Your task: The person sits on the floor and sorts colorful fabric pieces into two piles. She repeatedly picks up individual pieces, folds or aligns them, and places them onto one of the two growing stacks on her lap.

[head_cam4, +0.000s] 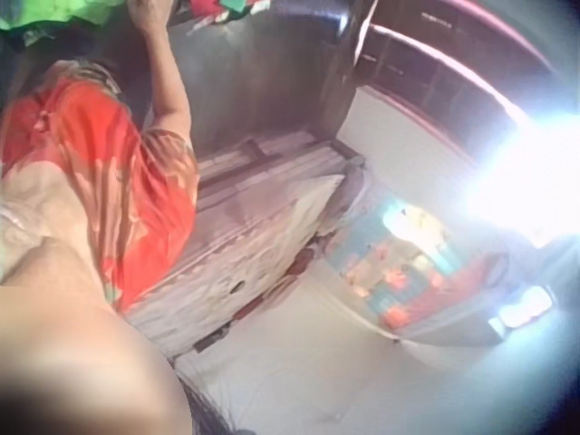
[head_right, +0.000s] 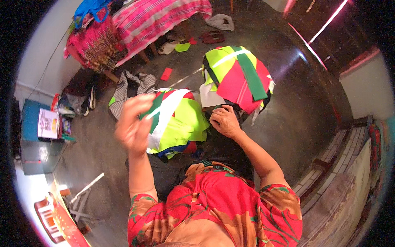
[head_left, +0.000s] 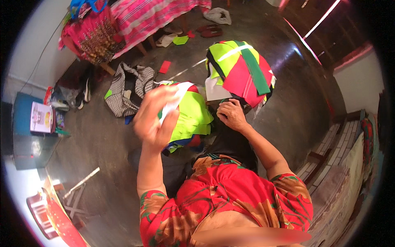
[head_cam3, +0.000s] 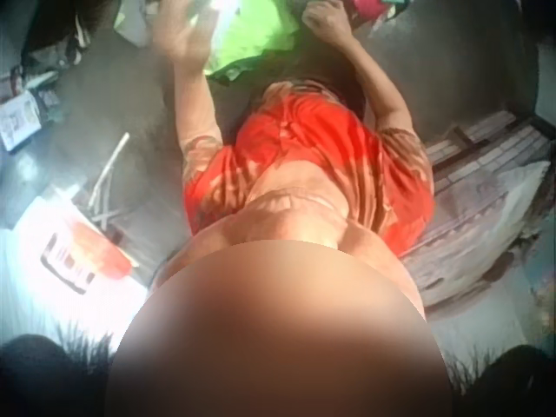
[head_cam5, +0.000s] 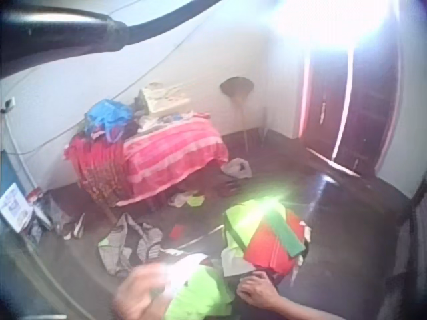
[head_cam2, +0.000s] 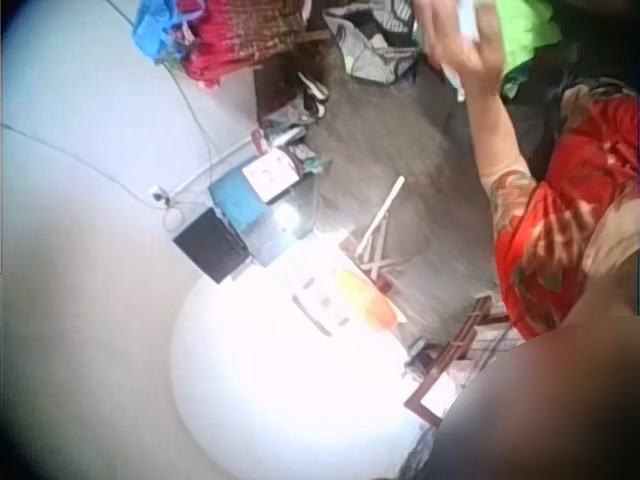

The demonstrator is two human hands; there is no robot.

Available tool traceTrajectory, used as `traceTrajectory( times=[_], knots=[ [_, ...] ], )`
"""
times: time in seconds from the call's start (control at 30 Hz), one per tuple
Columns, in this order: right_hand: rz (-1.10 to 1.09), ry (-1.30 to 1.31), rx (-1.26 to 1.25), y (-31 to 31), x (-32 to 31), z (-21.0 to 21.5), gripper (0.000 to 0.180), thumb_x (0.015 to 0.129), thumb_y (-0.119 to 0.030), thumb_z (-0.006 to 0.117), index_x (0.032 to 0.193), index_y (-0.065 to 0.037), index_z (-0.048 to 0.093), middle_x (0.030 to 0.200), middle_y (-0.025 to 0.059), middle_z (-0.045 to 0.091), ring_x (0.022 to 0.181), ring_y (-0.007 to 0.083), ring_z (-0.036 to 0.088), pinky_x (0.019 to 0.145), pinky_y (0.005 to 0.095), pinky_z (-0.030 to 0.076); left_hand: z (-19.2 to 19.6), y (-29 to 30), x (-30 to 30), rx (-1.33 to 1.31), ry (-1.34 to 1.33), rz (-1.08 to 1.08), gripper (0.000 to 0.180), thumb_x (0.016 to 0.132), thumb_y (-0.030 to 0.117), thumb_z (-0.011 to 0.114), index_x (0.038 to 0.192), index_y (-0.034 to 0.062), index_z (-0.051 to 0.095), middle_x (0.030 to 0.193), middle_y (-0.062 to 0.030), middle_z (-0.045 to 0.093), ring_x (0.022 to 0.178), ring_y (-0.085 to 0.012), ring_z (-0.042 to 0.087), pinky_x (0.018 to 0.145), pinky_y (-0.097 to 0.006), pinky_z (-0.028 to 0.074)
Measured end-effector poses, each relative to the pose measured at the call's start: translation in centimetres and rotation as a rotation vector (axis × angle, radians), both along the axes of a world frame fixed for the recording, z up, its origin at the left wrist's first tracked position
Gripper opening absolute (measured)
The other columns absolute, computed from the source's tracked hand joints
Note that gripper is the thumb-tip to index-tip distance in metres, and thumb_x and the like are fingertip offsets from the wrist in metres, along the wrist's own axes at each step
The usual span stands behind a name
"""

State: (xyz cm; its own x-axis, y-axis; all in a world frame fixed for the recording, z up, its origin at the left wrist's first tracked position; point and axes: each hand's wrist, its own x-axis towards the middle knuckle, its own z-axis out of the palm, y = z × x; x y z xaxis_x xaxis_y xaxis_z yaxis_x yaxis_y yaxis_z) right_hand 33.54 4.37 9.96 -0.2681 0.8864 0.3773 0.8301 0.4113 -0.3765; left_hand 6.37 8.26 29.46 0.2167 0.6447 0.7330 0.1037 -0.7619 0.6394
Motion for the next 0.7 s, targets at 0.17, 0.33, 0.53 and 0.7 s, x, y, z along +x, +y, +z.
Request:
traceTrajectory(
  times=[0.17, 0.33, 0.53, 0.7],
  knots=[
    [0.026, -0.02, 0.003, 0.0, 0.2, -0.3, 0.009, 0.075, -0.014, 0.067, 0.081, -0.014, 0.061, 0.09, -0.0026, 0.064, 0.102, 0.0148, 0.059, 0.096, 0.0408, 0.036, 9.9, -4.9, 0.2, 0.323, -0.364, -0.551, 0.032, 0.089, 0.035, 0.05, 0.07, 0.0092, 0.052, 0.075, -0.0043, 0.05, 0.07, -0.0206, 0.05, 0.068, -0.045, 0.043],
    [0.028, -0.031, -0.01, -0.1, 0.4, -0.5, 0.007, 0.075, -0.018, 0.066, 0.08, -0.014, 0.064, 0.094, 0.0028, 0.065, 0.102, 0.0173, 0.059, 0.097, 0.042, 0.035, 12.7, -8.4, 1.8, 0.206, -0.821, -0.831, 0.021, 0.089, 0.028, 0.054, 0.078, 0.0095, 0.055, 0.08, -0.003, 0.051, 0.076, -0.0118, 0.048, 0.067, -0.03, 0.038],
    [0.023, -0.012, -0.01, -0.3, 0.2, -0.5, 0.007, 0.076, -0.018, 0.066, 0.08, -0.014, 0.064, 0.094, 0.0025, 0.065, 0.102, 0.0168, 0.059, 0.098, 0.042, 0.034, 14.4, -9.6, -0.9, -0.03, -0.753, -1.274, 0.013, 0.088, 0.007, 0.055, 0.101, 0.0039, 0.059, 0.098, -0.0074, 0.058, 0.094, -0.0125, 0.055, 0.081, -0.019, 0.04],
    [0.038, -0.019, -0.002, -0.2, 0.1, -0.2, 0.006, 0.075, -0.017, 0.066, 0.079, -0.014, 0.063, 0.093, 0.002, 0.065, 0.102, 0.0163, 0.059, 0.097, 0.0416, 0.035, 14.3, -10.8, 0.1, 0.024, -0.864, -1.238, 0.015, 0.087, 0.007, 0.057, 0.102, 0.0039, 0.058, 0.099, -0.0072, 0.059, 0.093, -0.0126, 0.055, 0.081, -0.019, 0.041]
  ],
)
